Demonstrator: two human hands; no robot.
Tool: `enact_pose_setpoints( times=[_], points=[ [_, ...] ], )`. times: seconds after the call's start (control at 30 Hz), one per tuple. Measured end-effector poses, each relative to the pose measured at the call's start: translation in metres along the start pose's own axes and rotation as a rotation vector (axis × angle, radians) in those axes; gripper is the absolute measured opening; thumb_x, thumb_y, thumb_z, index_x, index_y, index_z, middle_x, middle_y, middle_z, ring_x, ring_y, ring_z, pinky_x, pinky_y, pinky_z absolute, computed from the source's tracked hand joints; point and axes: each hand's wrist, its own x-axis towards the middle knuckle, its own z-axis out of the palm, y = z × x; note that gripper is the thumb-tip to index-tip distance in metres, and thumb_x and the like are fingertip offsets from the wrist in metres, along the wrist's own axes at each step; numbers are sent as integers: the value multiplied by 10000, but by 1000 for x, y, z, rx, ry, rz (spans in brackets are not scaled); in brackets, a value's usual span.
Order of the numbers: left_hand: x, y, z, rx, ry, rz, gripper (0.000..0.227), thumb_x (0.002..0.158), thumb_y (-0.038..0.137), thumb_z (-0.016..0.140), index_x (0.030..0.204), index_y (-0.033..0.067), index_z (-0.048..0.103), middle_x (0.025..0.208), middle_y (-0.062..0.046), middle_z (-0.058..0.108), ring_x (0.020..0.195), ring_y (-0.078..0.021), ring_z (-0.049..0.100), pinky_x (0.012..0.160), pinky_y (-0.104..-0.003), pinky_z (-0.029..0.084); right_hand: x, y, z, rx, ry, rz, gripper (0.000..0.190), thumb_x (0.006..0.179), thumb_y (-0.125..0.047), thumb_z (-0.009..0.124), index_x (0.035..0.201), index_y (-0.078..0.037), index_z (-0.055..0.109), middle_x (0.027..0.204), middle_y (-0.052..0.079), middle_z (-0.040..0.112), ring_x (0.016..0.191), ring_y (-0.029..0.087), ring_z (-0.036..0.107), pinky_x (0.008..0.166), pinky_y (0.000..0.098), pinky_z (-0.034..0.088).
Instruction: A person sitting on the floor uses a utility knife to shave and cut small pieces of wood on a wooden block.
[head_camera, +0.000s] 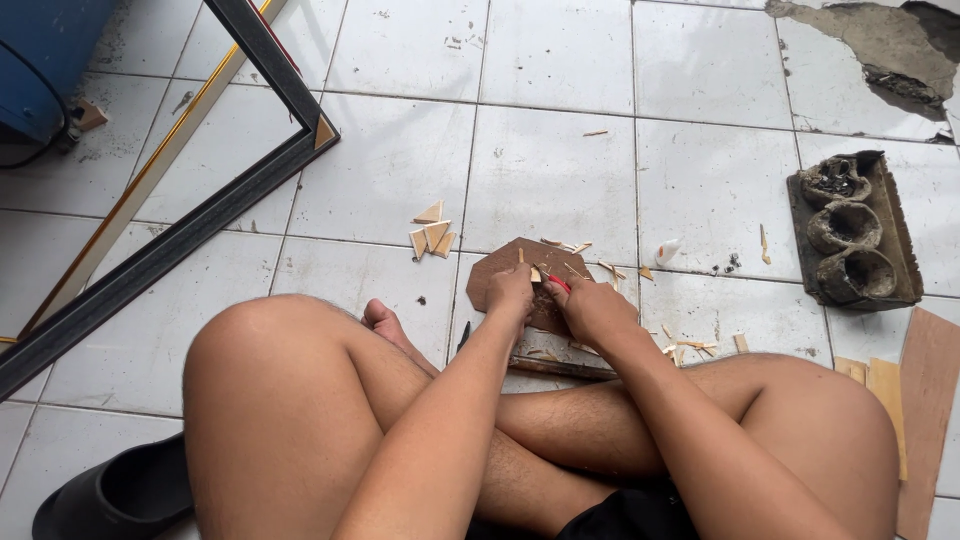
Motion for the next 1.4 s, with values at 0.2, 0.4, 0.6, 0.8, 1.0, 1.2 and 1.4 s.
enact_pose_setpoints(
  times=[0.2, 0.4, 0.6, 0.8, 1.0, 1.2, 1.4],
  points=[
    [-3, 4, -5, -75, -20, 3, 267, 700, 263, 462, 742, 60, 630, 455, -79, 458, 315, -155, 457, 291, -294, 404, -4, 15, 3, 166, 57, 71, 516, 886, -516, 310, 920, -137, 659, 828, 194, 645, 943, 392, 593, 785, 468, 464],
    [-12, 8, -7, -186, -38, -24, 221, 702, 216, 467, 723, 39, 597, 434, -70, 403, 278, -120, 382, 258, -256, 321, -19, 11, -15, 255, 85, 24, 507, 871, -537, 333, 972, -153, 648, 818, 160, 643, 951, 370, 581, 814, 447, 450],
    [-26, 26, -18, -176, -52, -33, 199, 696, 206, 467, 675, 45, 581, 412, -37, 344, 275, -87, 344, 268, -222, 281, -38, -4, -21, 122, 33, -28, 455, 876, -459, 362, 1014, -124, 637, 828, 178, 644, 928, 362, 598, 805, 438, 457],
    [-3, 9, -8, -76, -30, -6, 231, 701, 250, 470, 667, 69, 609, 411, -62, 419, 302, -141, 437, 290, -281, 366, -20, 0, -8, 53, 32, -67, 483, 892, -475, 324, 1003, -104, 611, 824, 203, 641, 898, 383, 611, 775, 454, 474],
    [0, 4, -6, -40, -13, -15, 247, 696, 287, 482, 695, 95, 637, 430, -62, 458, 337, -166, 488, 327, -306, 425, -7, 2, 4, -16, 59, -58, 482, 898, -473, 312, 979, -96, 601, 812, 207, 640, 876, 387, 620, 749, 464, 485],
    [3, 3, -4, -38, -6, -2, 245, 686, 286, 481, 709, 98, 638, 443, -60, 458, 353, -159, 491, 340, -306, 433, 6, 0, 8, -46, 34, -19, 487, 893, -476, 310, 1034, -105, 593, 870, 214, 636, 928, 396, 602, 771, 480, 476],
    [-2, 7, -7, -113, -13, -7, 225, 699, 240, 470, 687, 65, 612, 425, -68, 422, 306, -139, 432, 283, -263, 361, 1, 6, 9, -15, -2, 29, 513, 887, -494, 304, 1070, -111, 591, 923, 222, 631, 973, 401, 583, 797, 493, 463]
  ],
)
